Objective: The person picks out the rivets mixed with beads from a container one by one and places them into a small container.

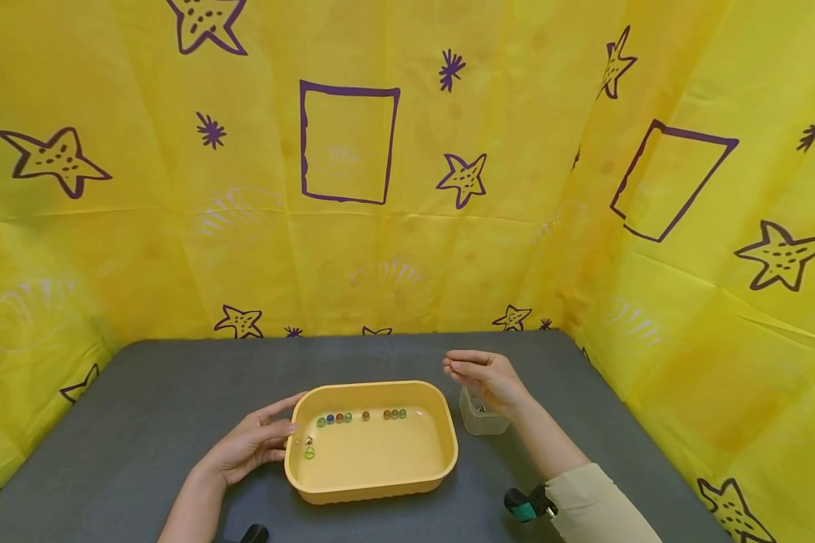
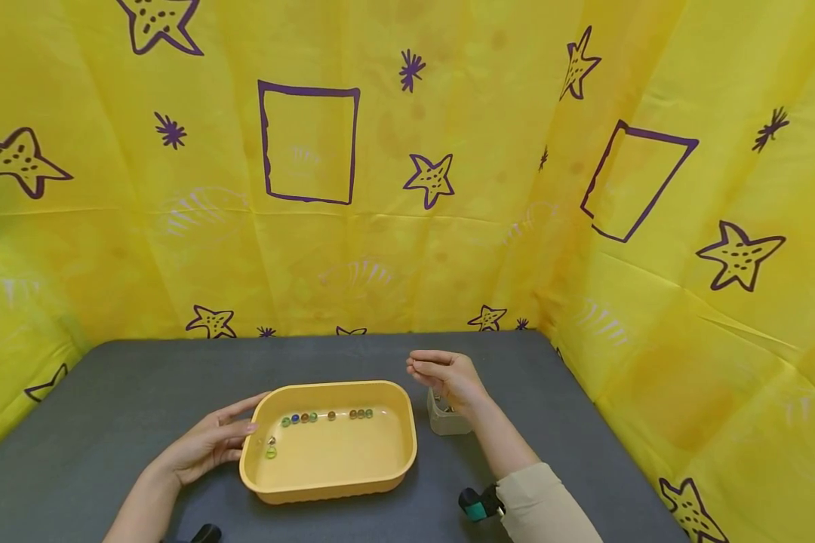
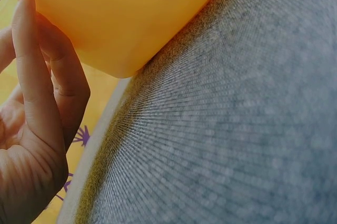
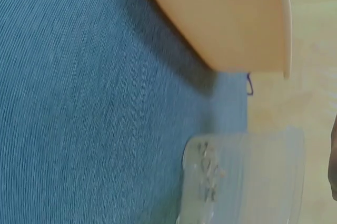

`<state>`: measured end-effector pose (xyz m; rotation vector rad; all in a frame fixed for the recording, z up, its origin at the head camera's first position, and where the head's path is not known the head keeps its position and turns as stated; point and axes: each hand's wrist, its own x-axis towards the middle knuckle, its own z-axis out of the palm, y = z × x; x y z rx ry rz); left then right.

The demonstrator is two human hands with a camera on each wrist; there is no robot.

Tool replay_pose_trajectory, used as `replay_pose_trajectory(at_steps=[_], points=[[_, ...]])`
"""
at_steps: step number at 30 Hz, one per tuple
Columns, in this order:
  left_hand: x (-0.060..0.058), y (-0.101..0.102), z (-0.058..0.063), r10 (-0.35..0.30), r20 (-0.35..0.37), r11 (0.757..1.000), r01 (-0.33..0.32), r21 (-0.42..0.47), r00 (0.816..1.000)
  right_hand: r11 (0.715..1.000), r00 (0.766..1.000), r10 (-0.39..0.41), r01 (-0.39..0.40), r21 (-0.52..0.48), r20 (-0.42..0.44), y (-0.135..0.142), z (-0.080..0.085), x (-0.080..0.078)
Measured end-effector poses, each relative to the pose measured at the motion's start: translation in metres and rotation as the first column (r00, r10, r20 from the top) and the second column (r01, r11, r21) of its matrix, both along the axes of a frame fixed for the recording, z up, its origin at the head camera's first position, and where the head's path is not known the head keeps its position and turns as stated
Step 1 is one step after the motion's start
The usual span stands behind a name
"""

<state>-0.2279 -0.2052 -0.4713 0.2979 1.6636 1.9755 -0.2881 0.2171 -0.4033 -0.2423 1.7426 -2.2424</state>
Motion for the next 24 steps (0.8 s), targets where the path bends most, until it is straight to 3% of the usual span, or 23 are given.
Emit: replay_pose_trajectory(at_steps=[9, 24], points=[[0.000, -0.001, 0.000, -0.015, 0.001, 1.000, 0.015, 0.028, 1.000, 0.999, 0.999, -0.047, 0.047, -0.001, -0.006, 0.028, -0.005, -0.001], [-0.001, -0.001, -0.003, -0.004, 0.007, 1.000, 0.004, 0.019, 1.000, 0.986, 0.991, -0.129, 0.133, 0.100, -0.040, 0.054, -0.015, -0.003]])
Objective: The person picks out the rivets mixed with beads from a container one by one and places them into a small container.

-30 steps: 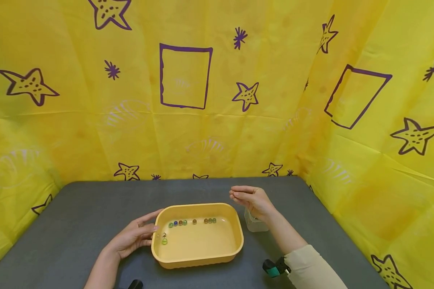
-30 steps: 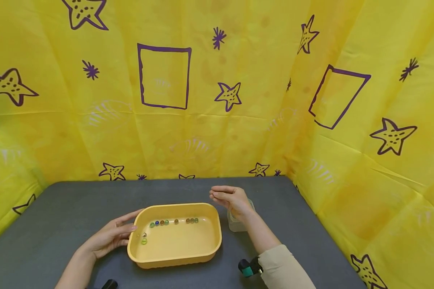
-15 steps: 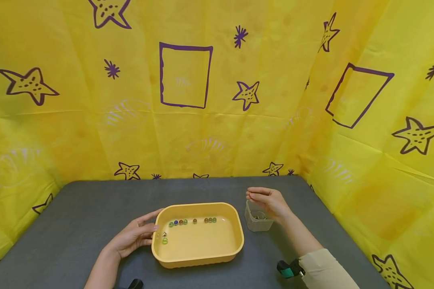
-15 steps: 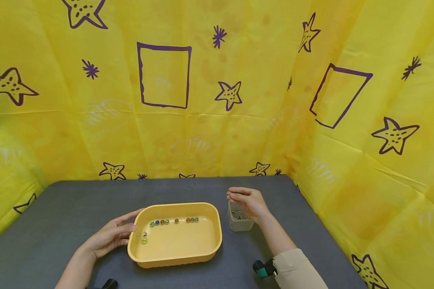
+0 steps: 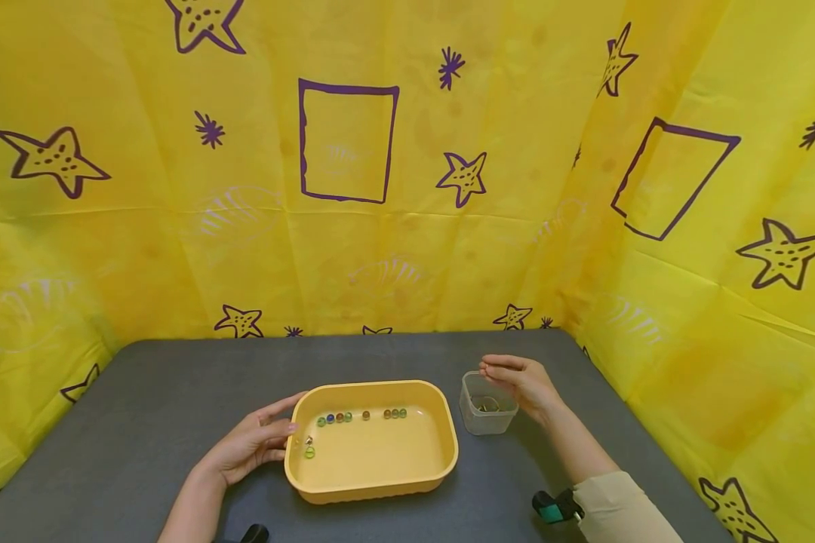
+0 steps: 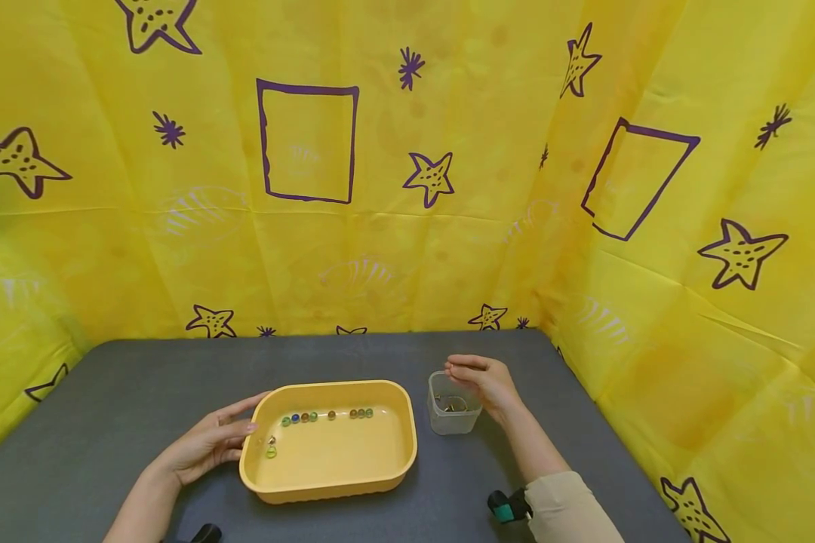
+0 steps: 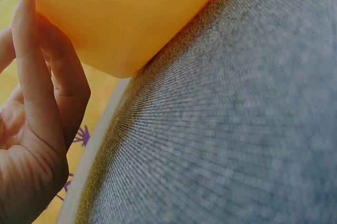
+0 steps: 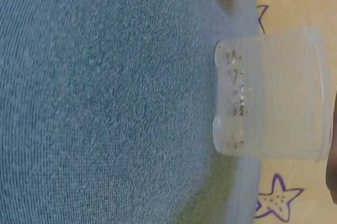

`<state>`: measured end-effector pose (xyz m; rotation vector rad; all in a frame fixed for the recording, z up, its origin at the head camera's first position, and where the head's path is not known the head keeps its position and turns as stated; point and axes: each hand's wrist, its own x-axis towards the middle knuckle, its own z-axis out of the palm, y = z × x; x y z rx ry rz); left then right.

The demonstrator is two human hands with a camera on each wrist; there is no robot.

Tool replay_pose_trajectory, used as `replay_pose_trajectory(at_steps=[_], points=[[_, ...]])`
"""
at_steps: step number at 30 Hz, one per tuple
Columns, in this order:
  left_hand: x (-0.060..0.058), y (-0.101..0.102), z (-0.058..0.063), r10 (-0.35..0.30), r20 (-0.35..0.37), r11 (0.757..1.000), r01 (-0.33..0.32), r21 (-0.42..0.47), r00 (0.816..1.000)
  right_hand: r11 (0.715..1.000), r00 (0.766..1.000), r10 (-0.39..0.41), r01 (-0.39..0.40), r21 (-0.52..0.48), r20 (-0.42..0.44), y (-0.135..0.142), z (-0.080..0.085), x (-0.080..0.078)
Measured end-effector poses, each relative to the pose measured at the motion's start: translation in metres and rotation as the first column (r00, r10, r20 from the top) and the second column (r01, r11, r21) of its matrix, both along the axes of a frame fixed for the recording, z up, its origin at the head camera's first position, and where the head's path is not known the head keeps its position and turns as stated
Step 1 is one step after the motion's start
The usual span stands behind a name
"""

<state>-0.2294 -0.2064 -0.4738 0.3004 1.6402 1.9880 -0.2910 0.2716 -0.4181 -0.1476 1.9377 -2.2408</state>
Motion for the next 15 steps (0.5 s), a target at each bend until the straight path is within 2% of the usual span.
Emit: replay_pose_trajectory(at_steps=[15], points=[[0.0000, 0.0010, 0.0008, 0.003, -0.009, 1.000, -0.003, -0.017, 1.000, 1.000, 1.000, -0.019, 0.019, 0.023, 0.001, 0.0098, -0.0028, 0.0014]])
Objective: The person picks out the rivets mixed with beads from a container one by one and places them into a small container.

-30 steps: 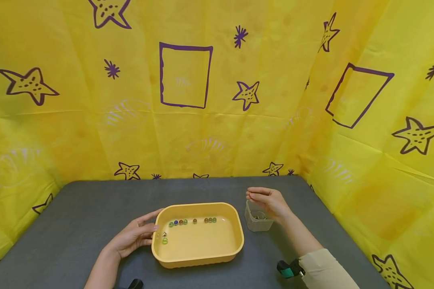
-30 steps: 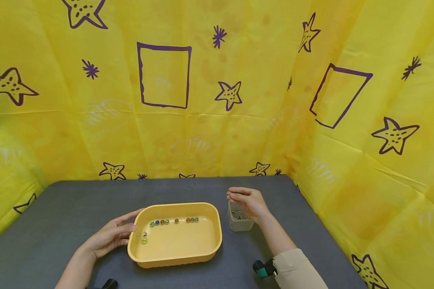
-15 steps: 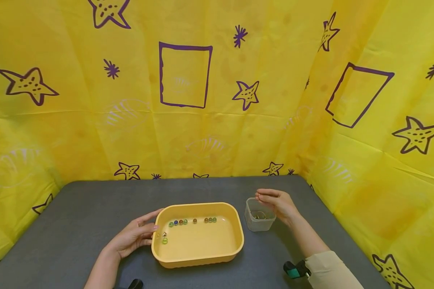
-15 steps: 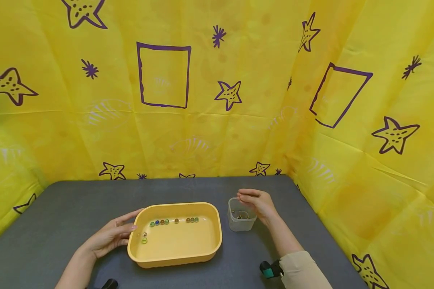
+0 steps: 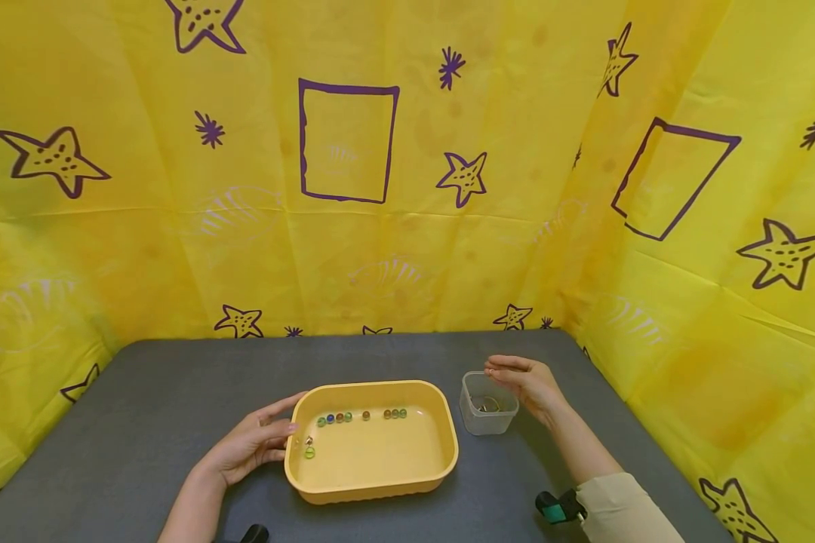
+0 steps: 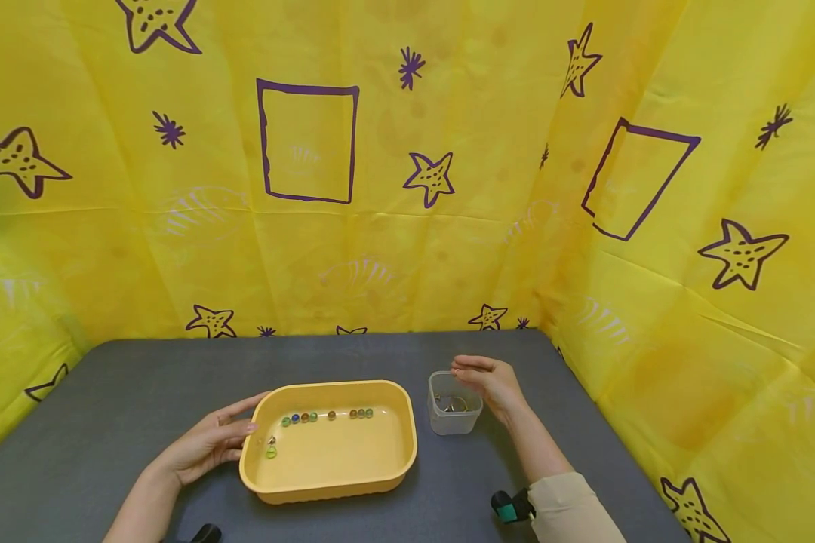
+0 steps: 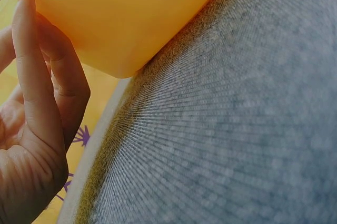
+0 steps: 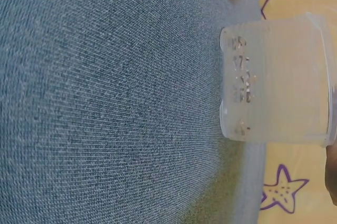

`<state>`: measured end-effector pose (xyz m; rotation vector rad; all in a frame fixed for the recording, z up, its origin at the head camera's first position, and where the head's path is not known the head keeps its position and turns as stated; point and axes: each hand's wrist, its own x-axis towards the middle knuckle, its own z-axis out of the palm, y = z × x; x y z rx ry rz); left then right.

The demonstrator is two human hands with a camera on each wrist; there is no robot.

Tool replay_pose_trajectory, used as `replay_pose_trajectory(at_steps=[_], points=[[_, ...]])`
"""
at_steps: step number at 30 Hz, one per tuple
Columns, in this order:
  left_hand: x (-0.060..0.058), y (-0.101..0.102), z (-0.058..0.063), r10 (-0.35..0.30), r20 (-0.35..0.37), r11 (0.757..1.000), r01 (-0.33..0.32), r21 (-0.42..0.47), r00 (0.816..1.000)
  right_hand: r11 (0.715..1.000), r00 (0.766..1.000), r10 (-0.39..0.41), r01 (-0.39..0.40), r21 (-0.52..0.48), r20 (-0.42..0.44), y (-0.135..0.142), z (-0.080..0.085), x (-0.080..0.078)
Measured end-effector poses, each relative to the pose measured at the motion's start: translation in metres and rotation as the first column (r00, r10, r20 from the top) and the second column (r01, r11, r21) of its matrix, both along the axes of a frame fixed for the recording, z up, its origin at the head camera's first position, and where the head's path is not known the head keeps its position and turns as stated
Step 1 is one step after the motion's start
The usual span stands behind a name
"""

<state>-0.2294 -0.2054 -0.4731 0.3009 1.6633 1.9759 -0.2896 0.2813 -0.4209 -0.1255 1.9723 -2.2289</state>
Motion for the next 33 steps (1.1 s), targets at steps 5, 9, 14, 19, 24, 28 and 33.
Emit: replay_pose_trajectory(at_steps=[5, 9, 14, 19, 24, 28, 33], points=[[0.0004, -0.0002, 0.0000, 0.007, 0.000, 1.000, -0.007, -0.009, 1.000, 1.000, 1.000, -0.011, 0.011, 0.000, 0.007, -0.0001, -0.0009, -0.0012], [0.0004, -0.0004, -0.0001, 0.011, 0.001, 1.000, -0.011, -0.012, 1.000, 1.000, 1.000, -0.008, 0.008, 0.012, 0.008, -0.0002, -0.0007, -0.0018], [0.0001, -0.0006, -0.0005, 0.007, -0.002, 1.000, -0.008, -0.012, 1.000, 1.000, 1.000, -0.012, 0.012, 0.026, 0.012, -0.0005, 0.0012, -0.0009], [0.0000, -0.0004, -0.0006, 0.010, -0.006, 1.000, -0.010, -0.018, 1.000, 0.999, 1.000, -0.023, 0.023, 0.027, 0.018, -0.0005, 0.0015, -0.0014], [0.0000, -0.0002, -0.0008, 0.012, -0.004, 1.000, -0.012, -0.018, 1.000, 1.000, 1.000, -0.010, 0.010, 0.027, 0.011, -0.0004, 0.0010, -0.0011], [-0.0005, -0.0004, -0.0009, 0.003, -0.004, 1.000, -0.003, -0.011, 1.000, 1.000, 1.000, -0.010, 0.010, 0.028, 0.020, -0.0006, 0.0013, -0.0014], [-0.0005, -0.0004, -0.0006, -0.001, -0.005, 1.000, 0.001, -0.007, 1.000, 0.999, 0.999, -0.015, 0.013, 0.036, 0.031, -0.0018, 0.0021, -0.0022]])
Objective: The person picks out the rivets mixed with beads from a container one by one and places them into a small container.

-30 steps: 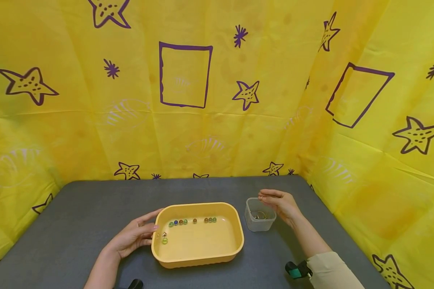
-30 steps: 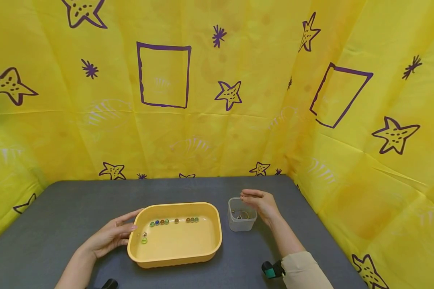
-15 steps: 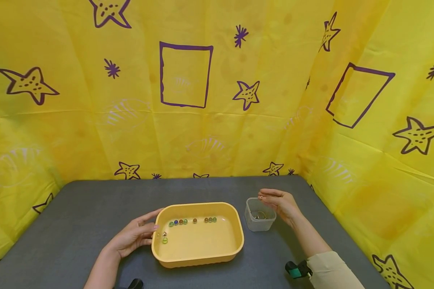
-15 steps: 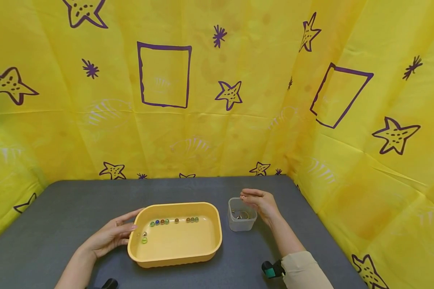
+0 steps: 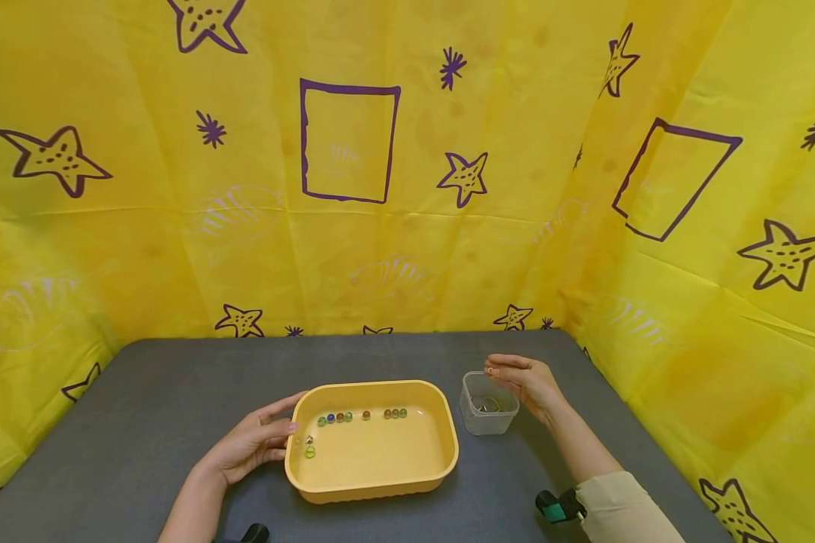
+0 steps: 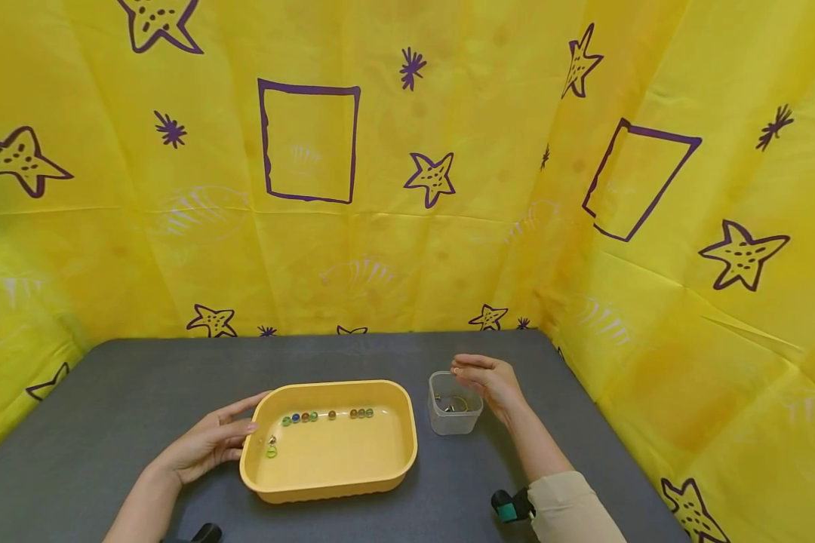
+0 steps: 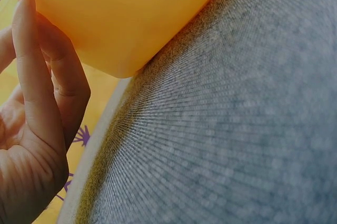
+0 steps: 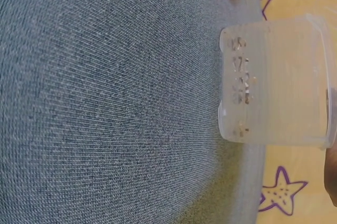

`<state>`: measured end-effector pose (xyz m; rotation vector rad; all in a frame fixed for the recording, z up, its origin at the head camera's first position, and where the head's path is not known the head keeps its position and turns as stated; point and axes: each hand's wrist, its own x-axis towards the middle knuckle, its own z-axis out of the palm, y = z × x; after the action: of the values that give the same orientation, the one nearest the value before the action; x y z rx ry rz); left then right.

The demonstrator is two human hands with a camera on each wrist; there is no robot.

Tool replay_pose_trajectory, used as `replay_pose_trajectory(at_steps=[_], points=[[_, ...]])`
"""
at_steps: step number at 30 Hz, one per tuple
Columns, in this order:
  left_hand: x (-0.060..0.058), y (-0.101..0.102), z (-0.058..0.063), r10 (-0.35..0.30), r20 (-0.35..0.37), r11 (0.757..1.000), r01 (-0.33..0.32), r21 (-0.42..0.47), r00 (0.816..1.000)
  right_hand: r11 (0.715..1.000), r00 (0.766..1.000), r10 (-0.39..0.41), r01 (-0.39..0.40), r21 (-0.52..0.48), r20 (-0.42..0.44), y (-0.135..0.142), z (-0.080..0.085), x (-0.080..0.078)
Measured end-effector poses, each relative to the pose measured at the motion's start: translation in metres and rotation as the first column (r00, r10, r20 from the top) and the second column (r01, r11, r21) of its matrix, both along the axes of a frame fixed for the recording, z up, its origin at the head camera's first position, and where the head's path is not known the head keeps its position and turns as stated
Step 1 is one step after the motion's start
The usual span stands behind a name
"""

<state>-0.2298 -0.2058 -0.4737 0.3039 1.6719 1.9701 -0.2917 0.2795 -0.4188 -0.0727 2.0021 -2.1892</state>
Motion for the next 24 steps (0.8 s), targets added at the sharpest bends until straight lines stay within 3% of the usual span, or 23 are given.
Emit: replay_pose_trajectory(at_steps=[24], points=[[0.0010, -0.0001, 0.0015, -0.005, 0.004, 1.000, 0.005, 0.005, 1.000, 1.000, 1.000, -0.003, 0.003, -0.013, -0.004, -0.0032, 0.0017, 0.0002]])
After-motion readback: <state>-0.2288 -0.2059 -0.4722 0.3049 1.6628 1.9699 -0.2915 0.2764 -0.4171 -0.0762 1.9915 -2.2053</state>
